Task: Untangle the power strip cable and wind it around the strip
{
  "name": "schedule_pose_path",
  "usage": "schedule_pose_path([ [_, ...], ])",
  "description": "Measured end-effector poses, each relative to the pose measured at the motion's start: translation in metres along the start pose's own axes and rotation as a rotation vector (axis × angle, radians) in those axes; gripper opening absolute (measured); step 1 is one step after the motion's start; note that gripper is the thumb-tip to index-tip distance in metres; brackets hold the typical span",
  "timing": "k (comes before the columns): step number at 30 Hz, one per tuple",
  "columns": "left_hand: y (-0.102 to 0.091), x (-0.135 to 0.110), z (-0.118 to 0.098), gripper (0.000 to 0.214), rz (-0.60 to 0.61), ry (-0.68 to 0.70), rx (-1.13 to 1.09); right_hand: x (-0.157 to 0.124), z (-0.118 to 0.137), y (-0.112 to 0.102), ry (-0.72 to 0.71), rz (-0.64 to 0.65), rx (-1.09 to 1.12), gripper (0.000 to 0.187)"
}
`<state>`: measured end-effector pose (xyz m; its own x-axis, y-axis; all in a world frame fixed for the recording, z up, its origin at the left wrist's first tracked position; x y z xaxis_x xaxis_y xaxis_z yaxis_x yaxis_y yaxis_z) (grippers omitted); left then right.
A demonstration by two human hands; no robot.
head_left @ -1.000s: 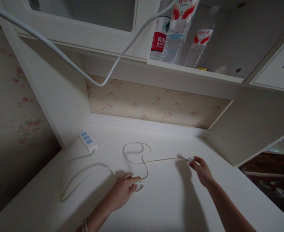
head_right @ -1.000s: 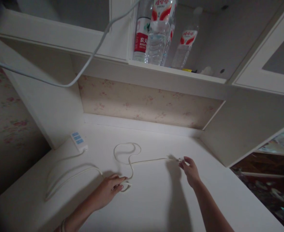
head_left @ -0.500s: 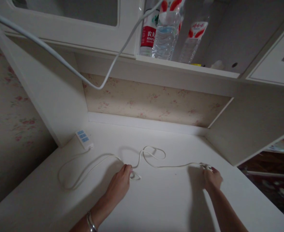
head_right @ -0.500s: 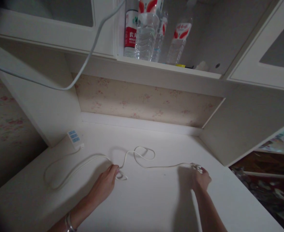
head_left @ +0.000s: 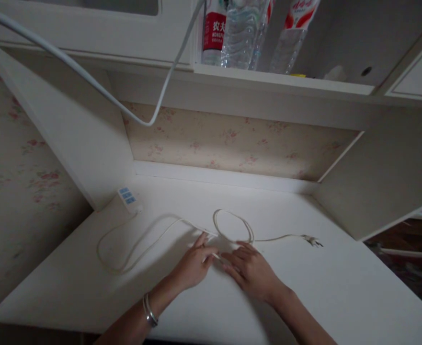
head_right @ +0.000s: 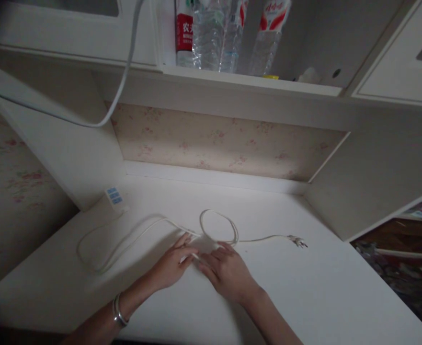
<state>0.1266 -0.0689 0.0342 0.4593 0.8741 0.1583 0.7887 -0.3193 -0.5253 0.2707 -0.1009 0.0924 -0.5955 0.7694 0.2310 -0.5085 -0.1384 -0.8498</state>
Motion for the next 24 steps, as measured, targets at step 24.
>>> schedule_pose_path([
  [24, -0.062, -0.023, 0.072, 0.033, -0.45, -0.596, -0.793, -0.068, -0.175, -0.005, 0.516, 0.06, -0.705, 0.036],
])
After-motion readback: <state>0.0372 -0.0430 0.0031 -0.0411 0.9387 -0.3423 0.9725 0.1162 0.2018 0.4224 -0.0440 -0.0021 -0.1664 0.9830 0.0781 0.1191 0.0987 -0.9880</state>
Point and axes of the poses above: each hand's wrist, its own x-axis towards the middle knuckle, its own y-axis out of the palm, z = x × y, the point moved 7 cm from there along x, towards the middle knuckle, and after that the axes turned 2 degrees about z, right-handed, at the moved point
